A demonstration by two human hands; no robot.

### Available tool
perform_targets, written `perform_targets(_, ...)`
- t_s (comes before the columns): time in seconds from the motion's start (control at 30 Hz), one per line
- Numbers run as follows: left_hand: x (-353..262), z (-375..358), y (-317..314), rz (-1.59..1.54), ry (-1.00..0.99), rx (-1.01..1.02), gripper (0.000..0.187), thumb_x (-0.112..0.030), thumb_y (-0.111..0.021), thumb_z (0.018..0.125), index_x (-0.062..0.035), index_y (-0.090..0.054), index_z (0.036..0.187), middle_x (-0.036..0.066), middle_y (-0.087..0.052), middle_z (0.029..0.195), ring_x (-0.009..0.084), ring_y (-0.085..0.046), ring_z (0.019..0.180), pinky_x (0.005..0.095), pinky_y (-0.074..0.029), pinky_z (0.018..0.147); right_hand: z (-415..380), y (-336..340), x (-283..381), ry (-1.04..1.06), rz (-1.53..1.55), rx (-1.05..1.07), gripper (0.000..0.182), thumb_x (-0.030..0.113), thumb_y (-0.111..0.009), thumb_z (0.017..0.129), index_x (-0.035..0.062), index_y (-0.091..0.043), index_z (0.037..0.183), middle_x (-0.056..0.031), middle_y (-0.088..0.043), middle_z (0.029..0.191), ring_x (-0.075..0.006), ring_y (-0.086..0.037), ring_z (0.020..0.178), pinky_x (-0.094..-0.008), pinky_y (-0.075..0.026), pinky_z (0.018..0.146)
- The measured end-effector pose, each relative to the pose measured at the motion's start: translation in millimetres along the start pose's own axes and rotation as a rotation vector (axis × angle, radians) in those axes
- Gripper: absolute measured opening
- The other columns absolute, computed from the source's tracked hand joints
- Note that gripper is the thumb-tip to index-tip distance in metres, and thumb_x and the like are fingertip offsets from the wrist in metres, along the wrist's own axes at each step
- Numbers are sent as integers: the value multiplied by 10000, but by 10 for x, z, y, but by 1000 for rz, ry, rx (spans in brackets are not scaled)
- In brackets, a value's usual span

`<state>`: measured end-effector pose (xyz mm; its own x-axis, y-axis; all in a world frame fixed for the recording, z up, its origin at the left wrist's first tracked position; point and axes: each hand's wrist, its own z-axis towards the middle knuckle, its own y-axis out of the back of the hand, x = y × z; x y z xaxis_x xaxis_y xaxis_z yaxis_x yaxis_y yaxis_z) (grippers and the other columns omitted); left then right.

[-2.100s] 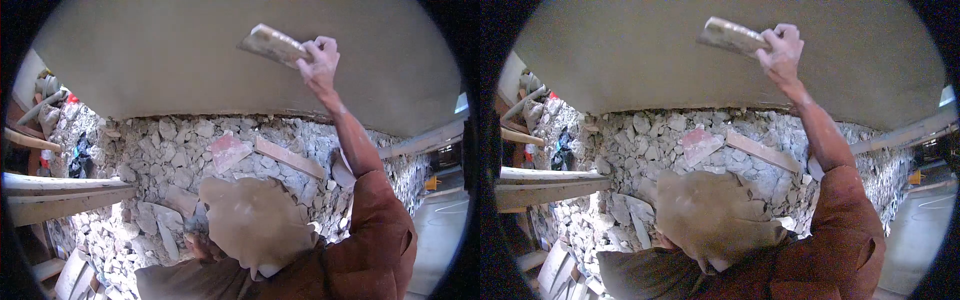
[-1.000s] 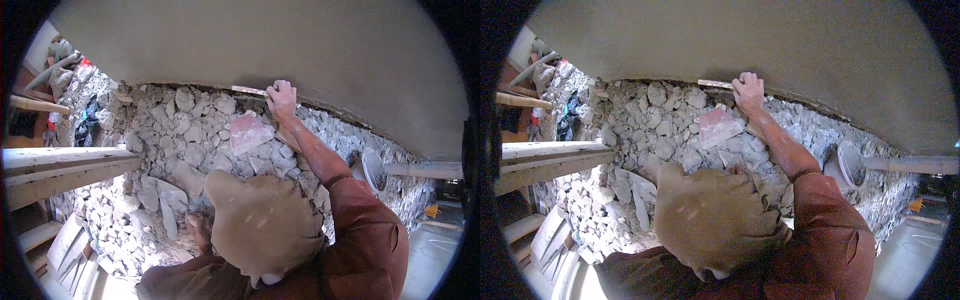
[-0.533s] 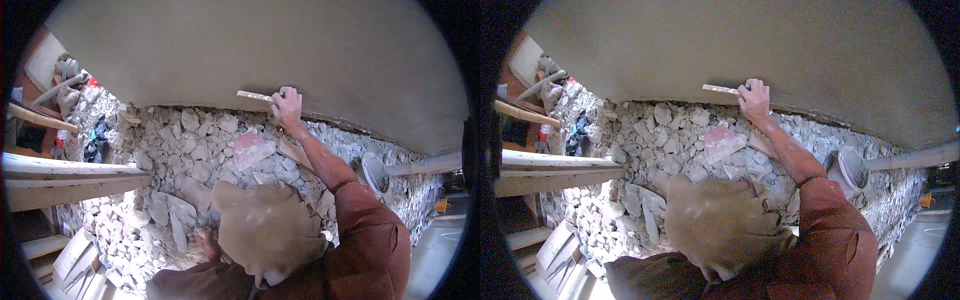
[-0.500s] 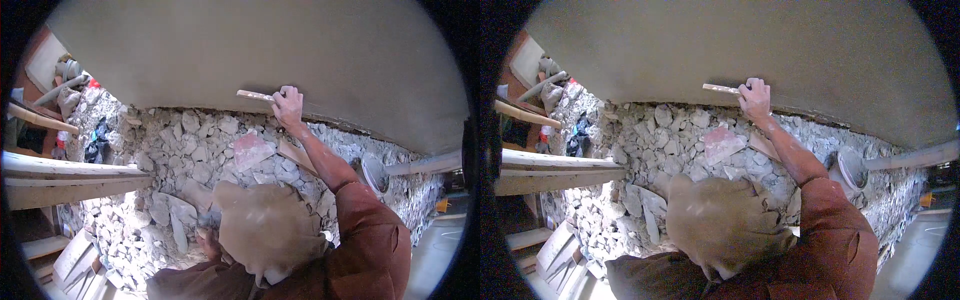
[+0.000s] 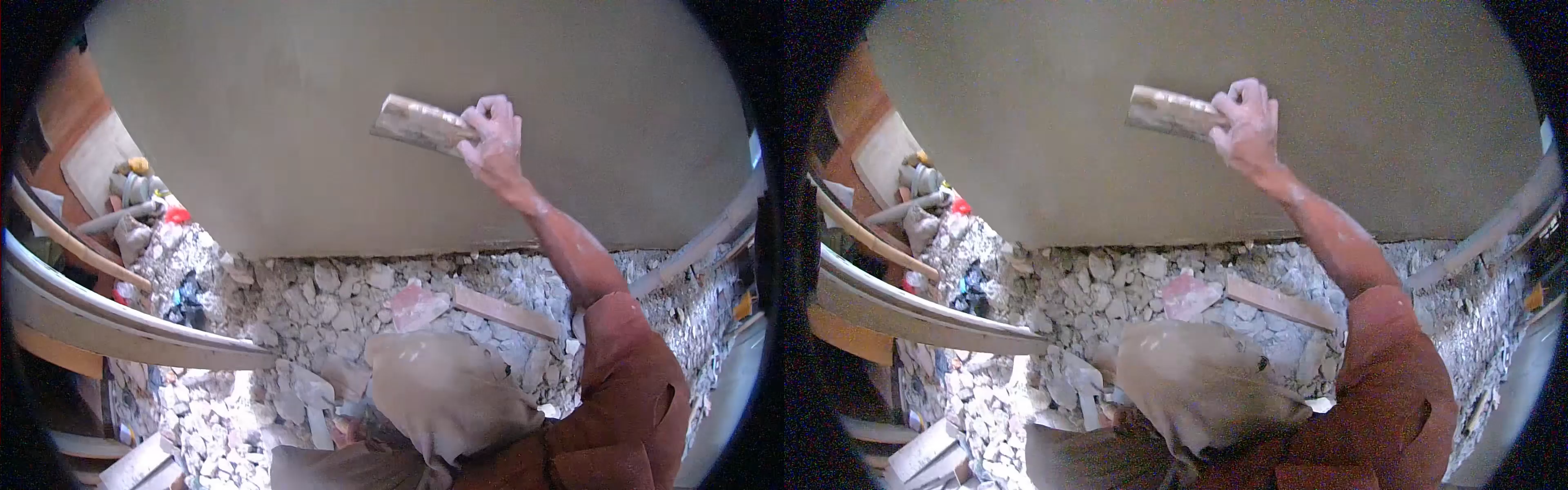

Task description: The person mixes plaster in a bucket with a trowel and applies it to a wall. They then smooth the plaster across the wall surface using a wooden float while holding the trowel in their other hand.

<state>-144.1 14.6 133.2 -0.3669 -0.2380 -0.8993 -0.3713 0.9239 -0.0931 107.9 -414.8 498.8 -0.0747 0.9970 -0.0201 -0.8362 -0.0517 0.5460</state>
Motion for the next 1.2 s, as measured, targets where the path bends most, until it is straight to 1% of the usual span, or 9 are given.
perform_targets(0.3,-551,335,39,77,-2,188,151,-66,-632,848,-49,-508,932,67,-534,734,158,-511,520,283,-425,443,1529,784,-274,89,-120,-157,305,209,-653,651,114,-655,940,-59,-453,981,-238,-467,1025,-394,-377,850)
perform_targets(0.4,-721,457,117,105,-23,255,147,-64,-631,847,-48,-509,929,69,-536,731,159,-510,512,285,-425,439,1912,1106,-268,109,-246,-120,339,220,-669,738,83,-643,1047,-58,-532,1028,-222,-519,1028,-397,-414,868)
perform_targets(0.47,-959,479,82,148,-27,297,145,-62,-631,847,-47,-510,926,70,-537,729,160,-509,507,285,-426,436,2106,1306,-264,194,-159,-265,224,140,-630,745,27,-582,932,-84,-465,973,-221,-470,844,-342,-438,751)
perform_targets(0.6,-1525,493,-94,-30,115,465,184,-76,-659,825,-26,-544,959,71,-554,698,161,-524,515,288,-436,439,2046,1699,-35,-93,213,-262,390,191,-656,751,83,-603,1122,-90,-509,1064,-272,-477,1084,-463,-390,963)
perform_targets(0.73,-1839,698,-246,23,59,576,176,-81,-658,834,-32,-555,967,48,-538,681,144,-520,527,288,-438,461,1366,1291,76,-9,422,-158,482,305,-623,935,6,-531,1302,-140,-656,1141,-218,-636,1052,-385,-508,918)
perform_targets(0.83,-2317,604,-449,-146,91,784,174,-99,-665,845,-40,-558,968,29,-534,683,121,-506,521,275,-423,451,724,719,810,-279,846,19,468,308,-606,955,22,-532,1318,-140,-654,1135,-216,-630,1061,-392,-516,909)
perform_targets(0.93,-2586,493,-619,-170,146,784,169,-107,-666,856,-41,-556,965,24,-524,664,114,-492,493,264,-404,432,233,121,1369,-622,1213,268,444,296,-565,986,-12,-532,1303,-109,-645,1115,-178,-612,998,-353,-498,903)
perform_targets(1.0,-2633,422,-671,-169,129,921,148,-100,-653,868,-43,-553,960,23,-507,639,114,-474,457,255,-389,414,27,-180,1627,-667,1391,357,440,332,-601,976,-11,-582,1250,-69,-668,1044,-127,-616,892,-301,-524,769)
perform_targets(1.2,-2610,211,-718,-215,222,947,142,-75,-631,857,-25,-533,945,37,-492,680,98,-438,444,241,-365,382,-111,-707,1935,-522,1327,626,475,405,-583,970,-27,-635,1162,-60,-673,968,-117,-598,818,-288,-495,734)
